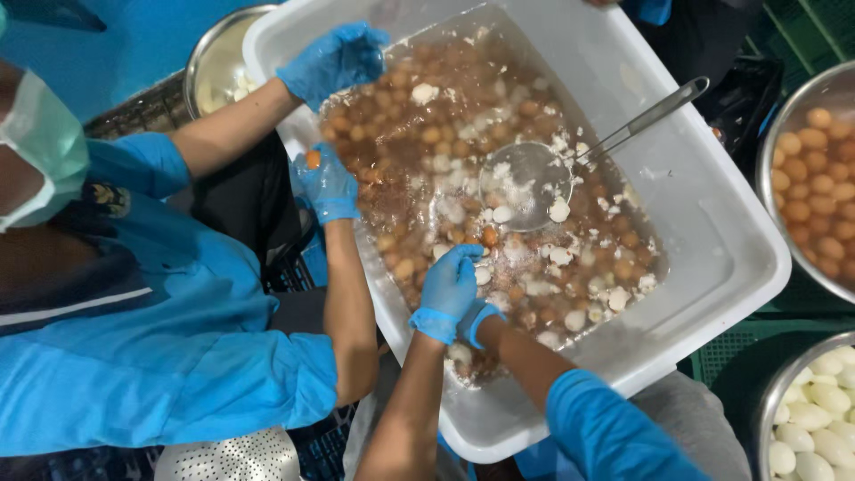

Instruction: The person peels boiled quail eggs by hand over a large tub of water, removing the shells and dropping them into the water, then places the peeled white eggs into a nearby bowl of peeled eggs. Other workers around the tub perform the same peeling work.

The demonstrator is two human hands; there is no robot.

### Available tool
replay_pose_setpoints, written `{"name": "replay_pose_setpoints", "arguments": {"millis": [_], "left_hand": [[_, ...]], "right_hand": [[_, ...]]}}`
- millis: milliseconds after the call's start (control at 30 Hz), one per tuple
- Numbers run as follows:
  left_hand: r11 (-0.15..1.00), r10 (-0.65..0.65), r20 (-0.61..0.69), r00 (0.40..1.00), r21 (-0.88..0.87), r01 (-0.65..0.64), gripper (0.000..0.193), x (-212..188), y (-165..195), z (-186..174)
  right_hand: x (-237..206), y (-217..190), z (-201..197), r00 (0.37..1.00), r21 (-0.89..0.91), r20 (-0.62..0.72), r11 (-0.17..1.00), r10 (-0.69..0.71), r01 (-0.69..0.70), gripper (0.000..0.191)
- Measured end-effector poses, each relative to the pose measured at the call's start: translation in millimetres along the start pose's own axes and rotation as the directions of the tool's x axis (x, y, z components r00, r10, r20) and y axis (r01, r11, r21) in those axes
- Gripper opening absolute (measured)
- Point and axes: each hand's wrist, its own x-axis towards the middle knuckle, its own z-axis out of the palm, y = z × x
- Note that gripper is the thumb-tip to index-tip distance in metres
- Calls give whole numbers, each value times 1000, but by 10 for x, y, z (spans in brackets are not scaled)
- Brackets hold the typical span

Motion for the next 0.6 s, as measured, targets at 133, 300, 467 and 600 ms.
{"name": "replay_pose_setpoints", "arguments": {"millis": [133, 300, 467, 600], "left_hand": [[998, -21, 26, 999, -51, 22, 27, 11, 19, -33], [999, -1, 22, 1000, -33, 2, 27, 33, 12, -54], [999, -16, 29, 999, -44, 17, 25, 127, -24, -106], [1000, -15, 20, 1000, -7, 15, 25, 127, -54, -113]], "right_hand": [[241, -217, 90, 998, 890, -29, -454, 60, 53, 37], [310, -329, 98, 921, 820, -20, -521, 390, 238, 42], [432, -421, 47, 944, 751, -175, -581, 281, 312, 40], [436, -362, 49, 971, 804, -86, -559, 223, 200, 43]]}}
